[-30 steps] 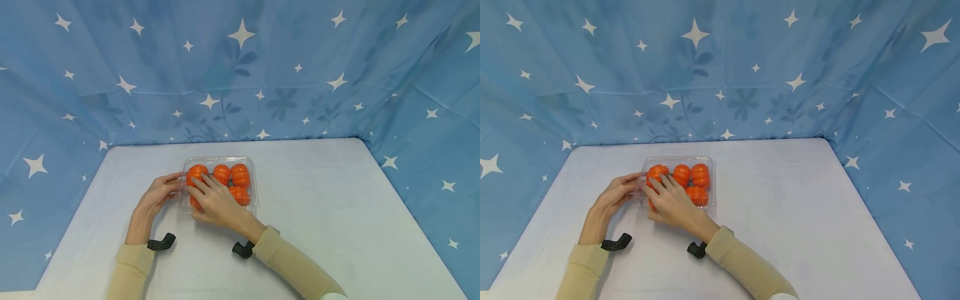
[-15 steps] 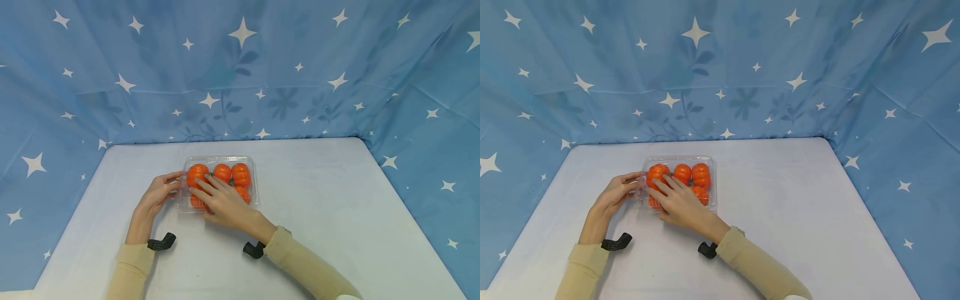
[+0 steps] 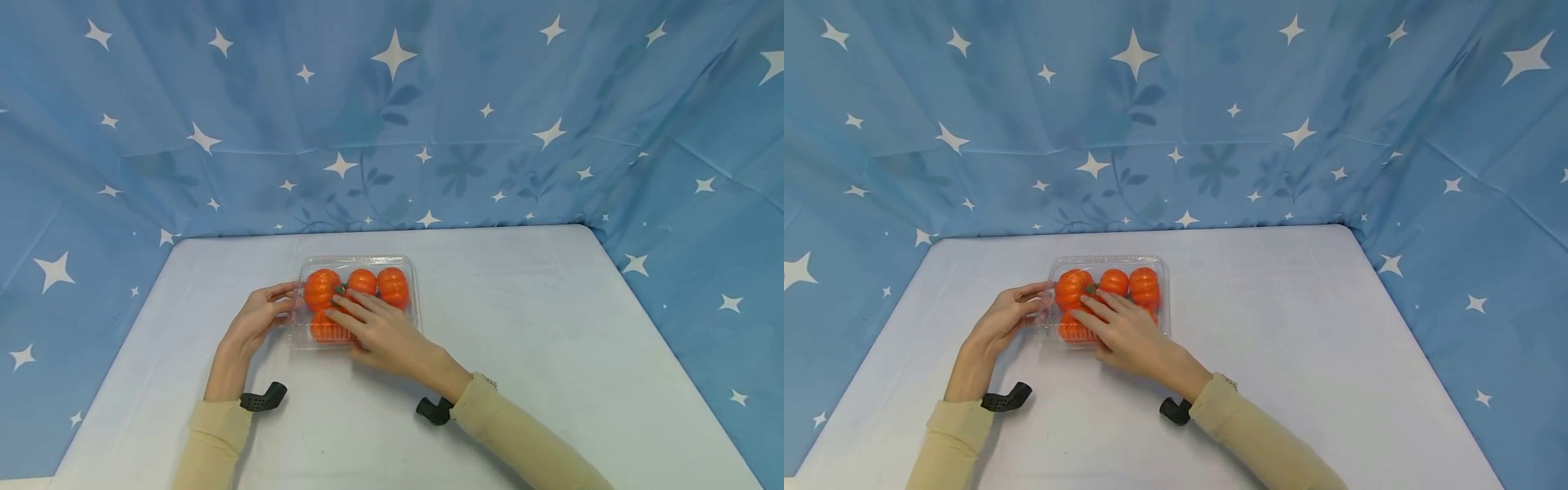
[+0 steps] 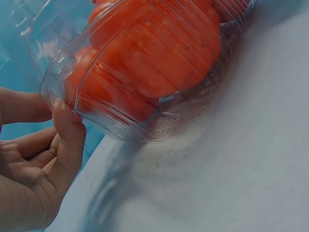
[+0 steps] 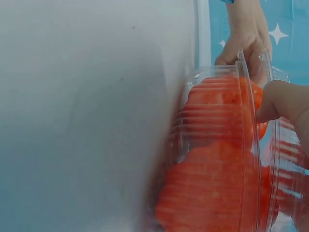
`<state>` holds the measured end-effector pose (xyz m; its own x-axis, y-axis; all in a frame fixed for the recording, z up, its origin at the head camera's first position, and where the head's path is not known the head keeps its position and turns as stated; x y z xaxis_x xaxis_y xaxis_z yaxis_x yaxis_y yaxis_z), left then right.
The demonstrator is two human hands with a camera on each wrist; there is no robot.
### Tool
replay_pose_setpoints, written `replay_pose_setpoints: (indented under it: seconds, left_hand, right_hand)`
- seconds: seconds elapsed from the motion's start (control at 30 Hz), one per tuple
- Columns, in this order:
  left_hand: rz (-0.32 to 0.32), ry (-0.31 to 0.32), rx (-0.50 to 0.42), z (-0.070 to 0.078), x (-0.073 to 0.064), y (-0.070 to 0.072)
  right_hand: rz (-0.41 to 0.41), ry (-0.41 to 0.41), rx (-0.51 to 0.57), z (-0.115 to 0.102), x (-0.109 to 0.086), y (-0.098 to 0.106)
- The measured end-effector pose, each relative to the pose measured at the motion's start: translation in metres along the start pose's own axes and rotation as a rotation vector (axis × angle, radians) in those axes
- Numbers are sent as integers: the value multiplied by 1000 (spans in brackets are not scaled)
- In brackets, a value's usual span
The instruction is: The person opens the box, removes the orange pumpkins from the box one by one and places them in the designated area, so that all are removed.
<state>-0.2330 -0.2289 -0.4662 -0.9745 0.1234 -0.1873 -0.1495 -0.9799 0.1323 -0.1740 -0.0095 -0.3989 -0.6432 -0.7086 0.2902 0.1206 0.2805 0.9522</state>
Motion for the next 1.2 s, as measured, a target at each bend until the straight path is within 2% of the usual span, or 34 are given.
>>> replay_pose_setpoints:
  seconds: [0.5,0.63,0.9,1.2]
  left_hand:
    - [-8,-8,-2,0,1,0]
    - [-14,-15,9,1,1,0]
    - [-15,-15,24,3,0,-1]
    - [-22,-17,17,2,1,-1]
  right_hand:
    - [11,4,37,13,-17,7]
    - [36,20,43,15,-21,9]
    - [45,44,26,24,-30,11]
    - [96,44,-2,35,-41,16]
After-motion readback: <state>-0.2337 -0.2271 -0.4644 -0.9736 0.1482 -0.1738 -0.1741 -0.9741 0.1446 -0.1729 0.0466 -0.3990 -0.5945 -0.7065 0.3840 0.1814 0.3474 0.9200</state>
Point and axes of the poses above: each hand's wrist, its own x-axis towards the middle knuckle, its own y-axis out of the back of the hand, z = x × y, the point moved 7 cm from there along x, towards the middle knuckle, and after that the axes turned 7 degrees about -y, right-handed, at the moved point
